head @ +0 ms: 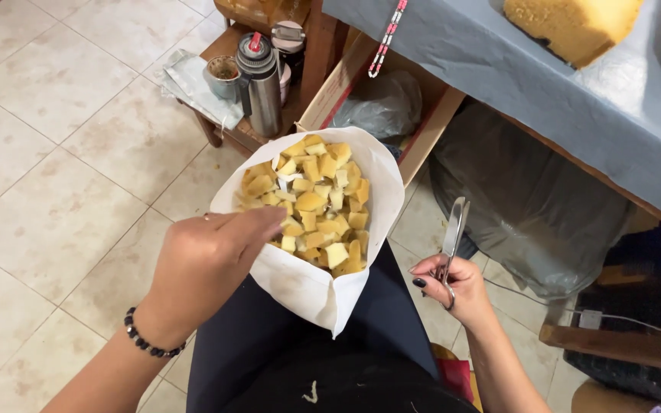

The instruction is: Cutting yellow foam into small pieces using scissors and collecting them in a bag.

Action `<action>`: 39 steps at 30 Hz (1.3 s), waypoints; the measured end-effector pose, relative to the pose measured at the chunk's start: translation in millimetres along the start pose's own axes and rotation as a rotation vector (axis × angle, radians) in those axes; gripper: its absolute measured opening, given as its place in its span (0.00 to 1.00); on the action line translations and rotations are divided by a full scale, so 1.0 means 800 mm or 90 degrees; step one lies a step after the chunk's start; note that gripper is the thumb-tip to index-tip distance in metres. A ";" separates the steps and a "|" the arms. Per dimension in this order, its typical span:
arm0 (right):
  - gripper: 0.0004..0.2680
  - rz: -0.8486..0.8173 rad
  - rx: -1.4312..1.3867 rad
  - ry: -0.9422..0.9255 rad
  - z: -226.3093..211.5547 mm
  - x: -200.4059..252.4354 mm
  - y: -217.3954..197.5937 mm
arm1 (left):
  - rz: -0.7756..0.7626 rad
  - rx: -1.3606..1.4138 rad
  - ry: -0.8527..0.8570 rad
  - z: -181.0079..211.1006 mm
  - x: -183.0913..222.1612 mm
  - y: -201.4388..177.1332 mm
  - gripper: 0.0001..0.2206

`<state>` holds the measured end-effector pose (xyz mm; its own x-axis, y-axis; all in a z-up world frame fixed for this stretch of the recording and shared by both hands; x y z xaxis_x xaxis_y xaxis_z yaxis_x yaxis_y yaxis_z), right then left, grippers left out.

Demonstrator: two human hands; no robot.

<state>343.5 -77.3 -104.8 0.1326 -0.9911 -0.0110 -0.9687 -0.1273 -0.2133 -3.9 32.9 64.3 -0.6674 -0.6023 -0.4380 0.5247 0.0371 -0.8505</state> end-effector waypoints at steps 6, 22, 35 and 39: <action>0.03 -0.003 0.013 0.029 0.002 0.005 0.005 | -0.008 0.100 -0.011 0.001 0.012 -0.013 0.06; 0.05 0.067 0.070 0.045 0.047 0.023 -0.024 | -0.101 0.196 -0.090 -0.043 0.212 0.105 0.15; 0.04 0.078 0.144 0.012 0.003 0.022 -0.022 | -0.379 -0.102 -0.918 -0.421 0.273 0.266 0.40; 0.03 0.110 0.095 0.037 0.018 0.040 -0.036 | -0.208 -0.112 -0.258 -0.224 0.165 0.212 0.15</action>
<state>379.1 -105.0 -113.2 -0.0486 -0.9988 -0.0040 -0.9337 0.0468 -0.3550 -97.9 102.3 -189.8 -0.5058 -0.8623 -0.0252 0.2045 -0.0915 -0.9746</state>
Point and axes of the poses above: each hand's wrist, its own x-axis away from the middle knuckle, its own y-axis out of the palm, z = x × y, the point moved 8 cm from there along -x, towards the middle knuckle, and after that the axes turned 14 degrees about -z, right-handed, at the moved point
